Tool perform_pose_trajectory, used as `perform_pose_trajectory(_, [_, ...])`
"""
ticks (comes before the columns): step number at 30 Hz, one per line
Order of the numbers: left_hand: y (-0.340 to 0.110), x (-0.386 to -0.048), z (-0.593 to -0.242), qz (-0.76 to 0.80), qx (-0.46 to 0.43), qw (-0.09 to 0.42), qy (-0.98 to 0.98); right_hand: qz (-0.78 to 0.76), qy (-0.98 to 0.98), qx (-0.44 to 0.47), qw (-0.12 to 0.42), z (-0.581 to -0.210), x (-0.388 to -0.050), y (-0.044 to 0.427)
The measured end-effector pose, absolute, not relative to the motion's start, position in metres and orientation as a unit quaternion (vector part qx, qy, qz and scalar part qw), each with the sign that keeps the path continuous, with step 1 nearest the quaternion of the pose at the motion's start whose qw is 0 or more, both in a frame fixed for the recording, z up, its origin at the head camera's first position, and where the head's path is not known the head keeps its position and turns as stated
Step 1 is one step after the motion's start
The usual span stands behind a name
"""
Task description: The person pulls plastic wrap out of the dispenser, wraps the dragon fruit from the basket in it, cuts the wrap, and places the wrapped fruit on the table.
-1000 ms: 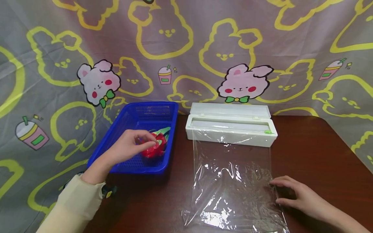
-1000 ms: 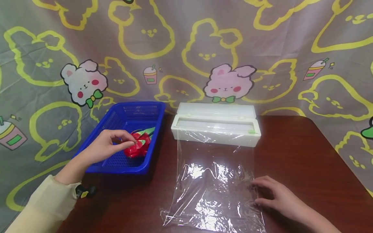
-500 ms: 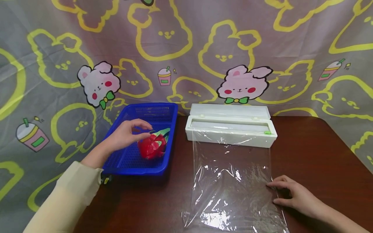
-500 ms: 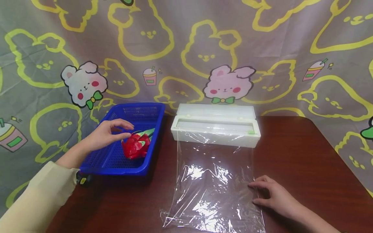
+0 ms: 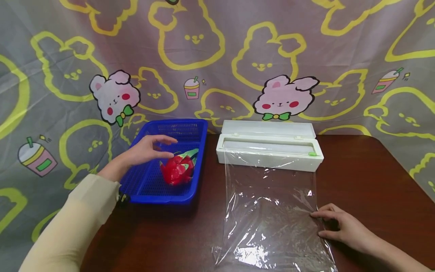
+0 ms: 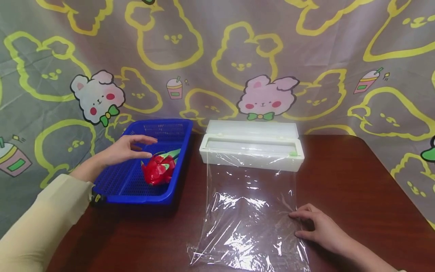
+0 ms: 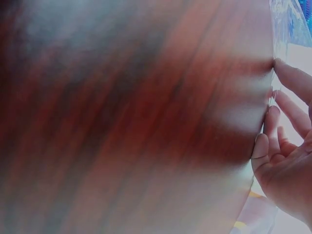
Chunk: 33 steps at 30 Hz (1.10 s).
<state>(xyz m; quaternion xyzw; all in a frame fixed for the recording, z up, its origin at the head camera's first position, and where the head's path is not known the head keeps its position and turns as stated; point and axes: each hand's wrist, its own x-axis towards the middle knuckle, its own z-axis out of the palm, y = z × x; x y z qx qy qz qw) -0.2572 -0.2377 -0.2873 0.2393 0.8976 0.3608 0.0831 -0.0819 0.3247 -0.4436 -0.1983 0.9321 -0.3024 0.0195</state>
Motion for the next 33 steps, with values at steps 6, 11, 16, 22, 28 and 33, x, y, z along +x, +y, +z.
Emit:
perform_pose_trajectory(6, [-0.242,-0.262,-0.297,0.318,0.23,0.121,0.912,-0.301,0.932,-0.203,0.013,-0.443,-0.083,0.326])
perform_pose_trajectory(11, [-0.244,-0.265,-0.3,0.286,0.237,0.139,0.918,-0.304,0.931,-0.2,0.016,-0.443,-0.083,0.326])
perform_pose_trajectory(16, [-0.245,-0.267,-0.308,0.254,0.255,0.157,0.92,-0.309,0.928,-0.206,0.012,-0.444,-0.083,0.326])
perform_pose_trajectory(22, [-0.242,-0.266,-0.323,0.246,0.272,0.175,0.914,-0.304,0.93,-0.209,0.01,-0.444,-0.084,0.327])
perform_pose_trajectory(28, [-0.231,-0.265,-0.335,0.246,0.27,0.18,0.913,-0.302,0.927,-0.223,-0.007,-0.445,-0.084,0.326])
perform_pose_trajectory(33, [-0.225,-0.266,-0.341,0.238,0.268,0.171,0.918,-0.296,0.931,-0.215,0.003,-0.444,-0.083,0.326])
